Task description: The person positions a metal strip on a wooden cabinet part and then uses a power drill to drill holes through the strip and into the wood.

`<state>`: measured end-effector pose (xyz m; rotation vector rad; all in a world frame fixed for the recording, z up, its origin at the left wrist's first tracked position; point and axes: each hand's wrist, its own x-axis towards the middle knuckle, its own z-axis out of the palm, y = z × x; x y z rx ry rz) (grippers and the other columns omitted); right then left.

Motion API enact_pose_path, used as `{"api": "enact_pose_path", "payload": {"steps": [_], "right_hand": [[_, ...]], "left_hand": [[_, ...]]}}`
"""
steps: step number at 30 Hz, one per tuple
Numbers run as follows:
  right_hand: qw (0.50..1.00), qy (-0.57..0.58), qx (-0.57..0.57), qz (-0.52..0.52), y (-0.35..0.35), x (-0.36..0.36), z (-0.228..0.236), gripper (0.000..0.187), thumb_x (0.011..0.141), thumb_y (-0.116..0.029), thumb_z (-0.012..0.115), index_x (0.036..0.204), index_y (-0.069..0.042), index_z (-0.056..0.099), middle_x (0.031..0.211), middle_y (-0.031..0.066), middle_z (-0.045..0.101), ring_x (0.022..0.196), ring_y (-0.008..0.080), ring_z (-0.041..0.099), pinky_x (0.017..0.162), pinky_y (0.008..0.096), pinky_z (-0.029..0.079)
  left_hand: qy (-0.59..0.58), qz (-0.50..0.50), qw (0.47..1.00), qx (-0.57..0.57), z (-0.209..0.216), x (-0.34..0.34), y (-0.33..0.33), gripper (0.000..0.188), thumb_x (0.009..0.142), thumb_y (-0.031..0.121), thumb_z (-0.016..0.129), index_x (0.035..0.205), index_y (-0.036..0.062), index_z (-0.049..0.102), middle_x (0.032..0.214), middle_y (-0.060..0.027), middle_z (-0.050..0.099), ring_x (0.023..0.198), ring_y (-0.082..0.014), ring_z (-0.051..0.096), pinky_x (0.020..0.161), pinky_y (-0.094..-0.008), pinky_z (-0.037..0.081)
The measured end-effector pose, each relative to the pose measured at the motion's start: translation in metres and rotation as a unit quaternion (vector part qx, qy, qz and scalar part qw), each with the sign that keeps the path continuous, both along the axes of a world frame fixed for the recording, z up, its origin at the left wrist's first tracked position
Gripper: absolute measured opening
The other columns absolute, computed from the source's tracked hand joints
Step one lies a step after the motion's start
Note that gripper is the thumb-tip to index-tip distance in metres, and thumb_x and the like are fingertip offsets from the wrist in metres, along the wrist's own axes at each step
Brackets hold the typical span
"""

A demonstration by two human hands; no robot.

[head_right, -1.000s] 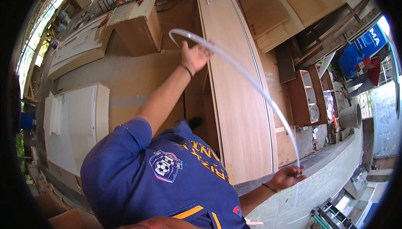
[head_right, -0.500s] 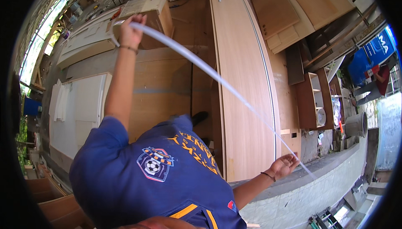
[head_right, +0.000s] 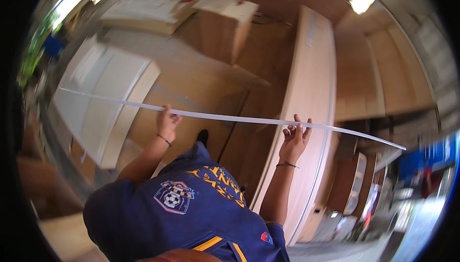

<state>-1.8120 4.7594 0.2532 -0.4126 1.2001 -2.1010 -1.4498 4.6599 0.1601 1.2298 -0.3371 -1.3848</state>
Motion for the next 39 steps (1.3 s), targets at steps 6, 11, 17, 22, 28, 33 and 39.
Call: {"api": "enact_pose_path", "payload": {"steps": [6,11,17,22,28,33,39], "right_hand": [[0.99,-0.009,0.09,0.109,-0.156,0.045,-0.053,0.029,0.091,-0.012,0.059,0.118,-0.008,0.048,0.096,0.0096,0.062,0.066,0.009,0.053,0.06,0.0222,0.05],[0.973,0.001,0.165,0.16,-0.252,0.064,-0.07,0.025,0.087,-0.014,0.065,0.105,-0.007,0.05,0.085,0.0042,0.058,0.069,0.012,0.056,0.058,0.0245,0.049],[0.944,0.156,0.201,0.21,-0.352,0.13,-0.098,0.028,0.082,-0.019,0.071,0.088,-0.003,0.049,0.072,0.0041,0.053,0.051,0.0107,0.052,0.042,0.0253,0.048],[0.925,0.171,0.204,0.272,-0.381,0.164,-0.068,0.026,0.086,-0.022,0.066,0.092,-0.003,0.05,0.066,0.0024,0.053,0.048,0.0092,0.053,0.044,0.0256,0.051],[0.911,0.117,0.213,0.334,-0.427,0.168,-0.052,0.027,0.091,-0.031,0.059,0.091,-0.004,0.051,0.065,0.0001,0.052,0.047,0.0062,0.051,0.044,0.025,0.052],[0.91,0.128,0.195,0.342,-0.475,0.152,-0.053,0.032,0.091,-0.034,0.058,0.096,-0.003,0.051,0.07,0.001,0.052,0.048,0.0075,0.05,0.044,0.0268,0.051],[0.922,0.094,0.145,0.345,-0.51,0.063,-0.031,0.034,0.095,-0.032,0.053,0.108,-0.001,0.049,0.083,0.0048,0.055,0.067,0.012,0.056,0.057,0.0274,0.05]], "left_hand": [[0.085,0.081,0.989,0.089,-0.037,0.051,-0.009,0.02,0.088,0.031,0.063,0.093,0.0164,0.05,0.079,0.0005,0.055,0.073,-0.013,0.057,0.072,-0.0325,0.052],[0.18,0.11,0.974,0.086,-0.051,0.079,-0.021,0.019,0.089,0.03,0.062,0.083,0.0136,0.053,0.076,0.0017,0.054,0.071,-0.0121,0.056,0.068,-0.0284,0.051],[0.232,0.089,0.943,0.22,-0.113,0.134,-0.03,0.027,0.089,0.039,0.056,0.085,0.0127,0.054,0.078,0.0007,0.056,0.074,-0.0151,0.056,0.071,-0.0331,0.05],[0.109,-0.008,0.935,0.338,-0.122,0.129,-0.049,0.046,0.088,0.05,0.052,0.103,0.0064,0.052,0.08,-0.0021,0.059,0.076,-0.018,0.058,0.073,-0.0361,0.049],[-0.401,-0.167,0.895,-0.098,-0.114,0.083,-0.117,0.033,0.093,0.034,0.053,0.098,0.0024,0.057,0.086,-0.0087,0.064,0.079,-0.0182,0.062,0.068,-0.0293,0.048],[-0.387,-0.317,0.854,-0.141,-0.054,0.014,-0.2,0.027,0.092,0.028,0.055,0.095,0.0012,0.056,0.072,-0.0062,0.058,0.062,-0.0141,0.054,0.057,-0.0275,0.043],[-0.403,-0.243,0.866,-0.169,-0.031,-0.047,-0.31,0.024,0.09,0.024,0.061,0.09,0.0008,0.056,0.063,-0.0057,0.052,0.057,-0.0113,0.047,0.052,-0.0282,0.039]]}}
